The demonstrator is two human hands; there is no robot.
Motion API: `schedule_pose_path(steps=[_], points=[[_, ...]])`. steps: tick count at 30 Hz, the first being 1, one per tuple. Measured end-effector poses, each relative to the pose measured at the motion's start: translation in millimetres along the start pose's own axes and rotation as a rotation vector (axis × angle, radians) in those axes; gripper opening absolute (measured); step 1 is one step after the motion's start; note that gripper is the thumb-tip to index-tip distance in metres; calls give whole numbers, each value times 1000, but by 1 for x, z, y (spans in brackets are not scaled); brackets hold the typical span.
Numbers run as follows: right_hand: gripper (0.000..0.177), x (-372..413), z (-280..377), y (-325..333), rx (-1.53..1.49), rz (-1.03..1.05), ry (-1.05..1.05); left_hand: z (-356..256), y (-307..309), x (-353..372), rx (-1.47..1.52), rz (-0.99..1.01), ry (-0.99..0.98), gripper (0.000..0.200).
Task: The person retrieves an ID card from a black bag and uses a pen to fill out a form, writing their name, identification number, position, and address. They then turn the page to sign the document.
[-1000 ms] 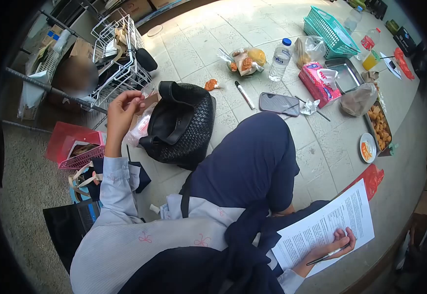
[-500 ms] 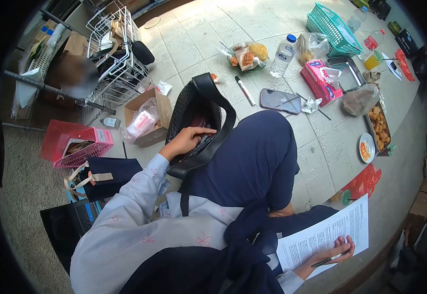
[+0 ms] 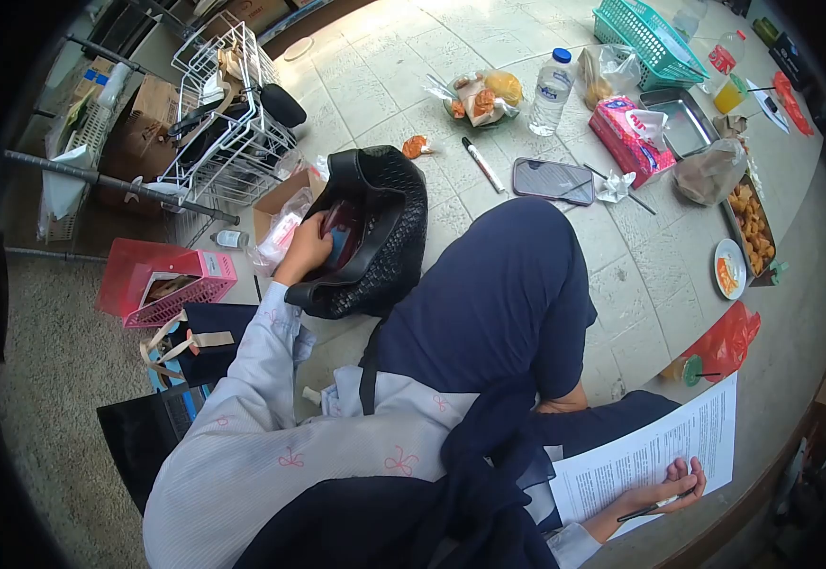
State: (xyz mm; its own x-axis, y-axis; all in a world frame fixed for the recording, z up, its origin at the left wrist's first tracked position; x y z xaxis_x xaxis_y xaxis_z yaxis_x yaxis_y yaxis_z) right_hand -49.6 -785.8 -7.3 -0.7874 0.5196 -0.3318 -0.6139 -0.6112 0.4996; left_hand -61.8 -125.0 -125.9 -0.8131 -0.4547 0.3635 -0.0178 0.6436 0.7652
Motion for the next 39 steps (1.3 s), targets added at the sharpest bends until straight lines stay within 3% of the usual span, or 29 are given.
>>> schedule_pose_path(steps=[2,5,12,14,18,20,24,39], points=[[39,-1,2,-1,7,-4,9,32,-1,-15,378,183,-61,40],[39,-1,5,-2,43,-7,23,35,-2,-17,576,343,-97,42],[40,-1,3,-1,62,11,10,47,-12,-25,646,385,-73,46],[40,-1,2,-1,85,16,14,31,1,-13,822,214,-216,39],[39,-3,0,-2,136,24,27,28,6,-6,627,129,-141,41],[39,-6,-2,-2,160,36,17,15,10,-7,447,166,-330,45],[37,-7,2,-5,197,61,24,11,8,-4,470,279,-329,50],[39,-16,10,-20,290,92,44,23,3,-5,710,328,-211,64]])
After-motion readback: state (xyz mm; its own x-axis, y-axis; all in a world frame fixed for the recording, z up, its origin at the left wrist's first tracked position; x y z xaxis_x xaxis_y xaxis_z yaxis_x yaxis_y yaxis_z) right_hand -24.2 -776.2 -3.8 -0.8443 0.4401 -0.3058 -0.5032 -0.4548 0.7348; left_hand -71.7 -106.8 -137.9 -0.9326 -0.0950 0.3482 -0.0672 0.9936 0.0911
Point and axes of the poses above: each hand's wrist, its own x-axis away from the middle knuckle, its own y-axis out of the back of the hand, z = x × y, the point moved 9 cm from there along -x, towards the middle knuckle, and after that the axes turned 13 degrees about z, right-handed, at the moved point
